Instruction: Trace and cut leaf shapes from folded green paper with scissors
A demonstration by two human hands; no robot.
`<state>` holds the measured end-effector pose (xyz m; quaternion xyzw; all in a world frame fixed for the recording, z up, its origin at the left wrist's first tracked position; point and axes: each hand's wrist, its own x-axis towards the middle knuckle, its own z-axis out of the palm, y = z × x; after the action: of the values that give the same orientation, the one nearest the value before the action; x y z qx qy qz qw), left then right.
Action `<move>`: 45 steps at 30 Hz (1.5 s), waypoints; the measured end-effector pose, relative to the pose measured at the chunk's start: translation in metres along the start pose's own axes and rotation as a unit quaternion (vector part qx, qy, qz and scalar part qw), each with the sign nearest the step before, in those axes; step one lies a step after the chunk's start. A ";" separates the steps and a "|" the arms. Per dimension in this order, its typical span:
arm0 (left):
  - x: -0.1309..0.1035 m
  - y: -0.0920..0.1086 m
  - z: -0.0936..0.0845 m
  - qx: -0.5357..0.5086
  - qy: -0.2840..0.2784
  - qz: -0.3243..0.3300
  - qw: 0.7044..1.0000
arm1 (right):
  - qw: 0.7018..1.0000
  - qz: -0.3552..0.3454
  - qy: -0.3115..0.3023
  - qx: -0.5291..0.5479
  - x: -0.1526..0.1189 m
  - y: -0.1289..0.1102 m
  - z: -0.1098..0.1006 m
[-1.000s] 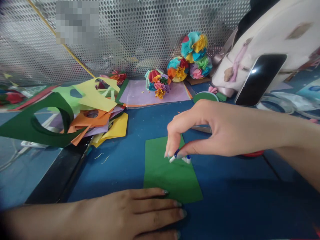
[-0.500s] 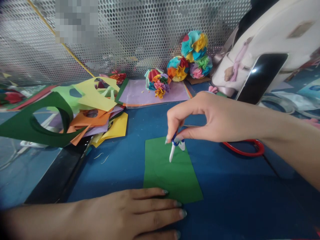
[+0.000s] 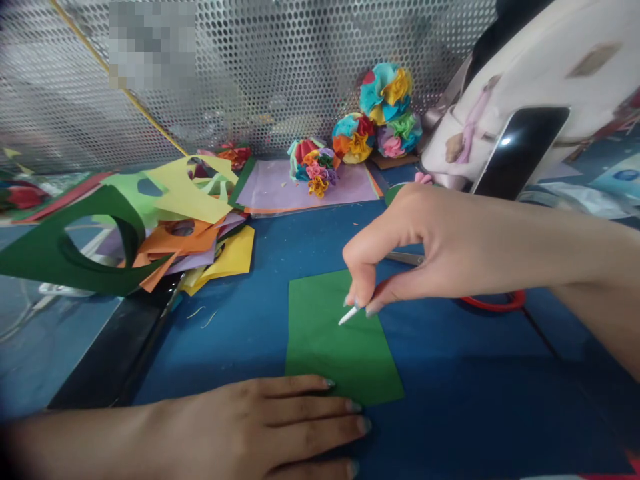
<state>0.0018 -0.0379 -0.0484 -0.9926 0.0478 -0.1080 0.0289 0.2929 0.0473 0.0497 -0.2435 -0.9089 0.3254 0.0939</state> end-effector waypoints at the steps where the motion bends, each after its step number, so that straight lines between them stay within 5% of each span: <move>1: 0.000 0.000 0.000 0.000 0.000 0.000 1.000 | 1.000 -0.002 -0.002 -0.005 0.000 0.000 0.000; 12: -0.001 0.001 0.001 -0.003 0.007 -0.009 1.000 | 0.999 -0.040 -0.027 -0.021 0.001 -0.005 0.003; 24: -0.001 0.002 0.000 -0.003 0.006 -0.006 1.000 | 0.998 -0.032 0.052 0.019 0.012 -0.009 0.020; 35: -0.001 0.001 -0.002 0.003 0.003 -0.004 1.000 | 0.996 -0.059 -0.010 0.073 0.007 0.000 0.016; 45: -0.001 0.001 -0.001 0.006 0.017 -0.002 1.000 | 0.994 -0.051 -0.004 0.092 0.010 0.003 0.007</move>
<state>0.0006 -0.0387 -0.0481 -0.9905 0.0458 -0.1253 0.0338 0.2835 0.0502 0.0421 -0.1862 -0.8865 0.4036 0.1288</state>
